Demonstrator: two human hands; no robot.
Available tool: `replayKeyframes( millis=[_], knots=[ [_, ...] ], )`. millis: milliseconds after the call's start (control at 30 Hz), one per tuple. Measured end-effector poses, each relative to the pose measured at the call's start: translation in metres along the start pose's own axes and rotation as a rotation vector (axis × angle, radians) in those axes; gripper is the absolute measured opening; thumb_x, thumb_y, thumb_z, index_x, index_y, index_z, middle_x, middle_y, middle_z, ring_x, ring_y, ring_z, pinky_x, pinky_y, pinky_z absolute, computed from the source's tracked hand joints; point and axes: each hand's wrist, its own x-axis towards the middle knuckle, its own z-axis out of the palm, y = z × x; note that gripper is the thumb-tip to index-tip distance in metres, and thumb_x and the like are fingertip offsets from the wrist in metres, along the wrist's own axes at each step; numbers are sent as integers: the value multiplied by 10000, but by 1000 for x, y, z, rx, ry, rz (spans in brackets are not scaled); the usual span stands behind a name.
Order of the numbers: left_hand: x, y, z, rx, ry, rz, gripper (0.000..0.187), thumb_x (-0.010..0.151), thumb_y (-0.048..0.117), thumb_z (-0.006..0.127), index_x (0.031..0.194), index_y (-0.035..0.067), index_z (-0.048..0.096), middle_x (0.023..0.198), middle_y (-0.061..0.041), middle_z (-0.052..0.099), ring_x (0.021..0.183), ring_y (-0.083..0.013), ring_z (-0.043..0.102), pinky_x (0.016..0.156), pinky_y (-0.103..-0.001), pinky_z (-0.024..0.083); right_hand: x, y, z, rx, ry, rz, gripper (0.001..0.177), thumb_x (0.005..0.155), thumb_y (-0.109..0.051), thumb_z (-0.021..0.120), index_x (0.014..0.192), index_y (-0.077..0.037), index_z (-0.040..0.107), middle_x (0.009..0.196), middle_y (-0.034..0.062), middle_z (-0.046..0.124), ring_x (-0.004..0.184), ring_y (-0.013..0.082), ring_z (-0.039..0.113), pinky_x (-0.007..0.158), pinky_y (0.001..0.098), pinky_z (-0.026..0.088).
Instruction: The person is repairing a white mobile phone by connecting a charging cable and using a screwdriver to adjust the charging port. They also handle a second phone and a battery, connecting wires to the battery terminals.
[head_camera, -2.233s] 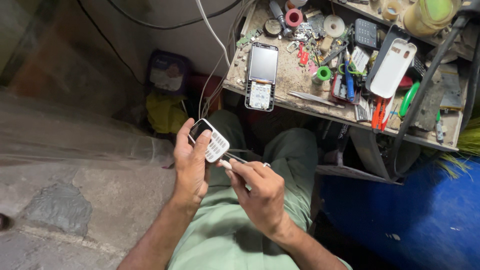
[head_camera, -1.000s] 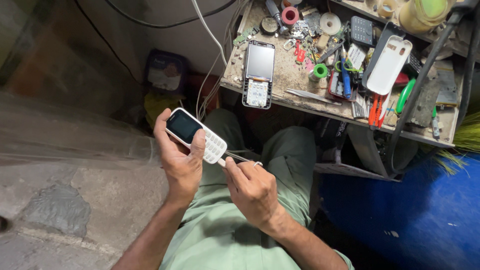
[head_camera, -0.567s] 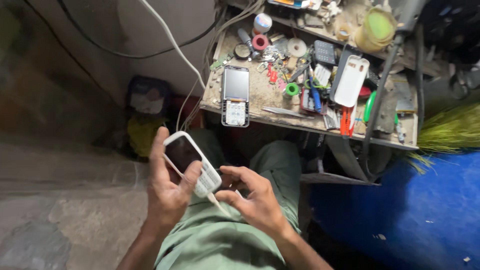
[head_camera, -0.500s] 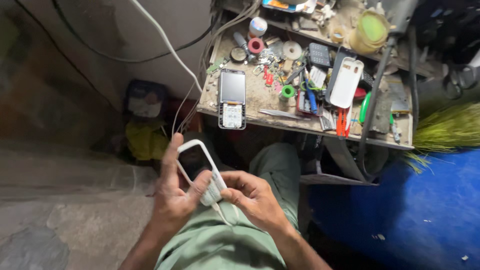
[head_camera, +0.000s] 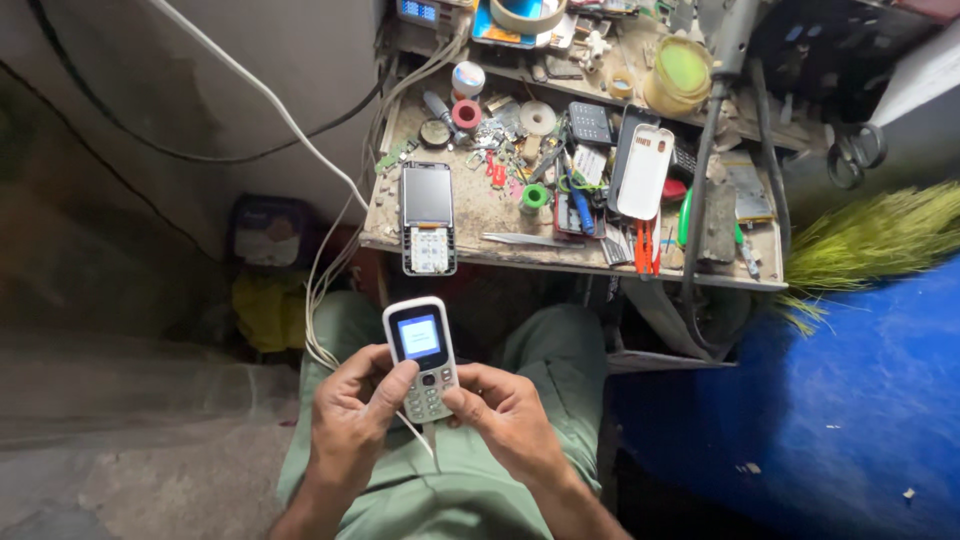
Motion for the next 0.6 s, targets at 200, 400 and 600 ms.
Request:
replayKeyframes(
  millis=[200, 400, 600],
  knots=[
    [11, -4, -2, -53, 58, -15, 253, 940, 105, 695, 1141, -48, 699, 996, -71, 740, 869, -104, 688, 780, -262, 576, 7, -22, -13, -113, 110, 58, 356, 949, -173, 697, 1252, 14, 692, 1078, 70, 774, 940, 112, 712, 784, 253, 557],
    [12, -7, -2, -121, 11, -32, 254, 946, 94, 706, 1152, -56, 697, 1016, -82, 742, 867, -108, 685, 779, -267, 570, 17, -11, -10, -102, 33, 41, 326, 975, -150, 705, 1237, 44, 715, 1066, 73, 769, 897, 106, 680, 764, 255, 550],
    [12, -3, -7, -148, 30, -94, 256, 950, 124, 696, 1145, -43, 704, 977, -66, 745, 833, -102, 684, 746, -263, 569, 22, -7, 0, -63, 72, 91, 305, 942, -146, 718, 1185, 36, 723, 1039, 77, 769, 879, 100, 684, 719, 254, 536]
  ],
)
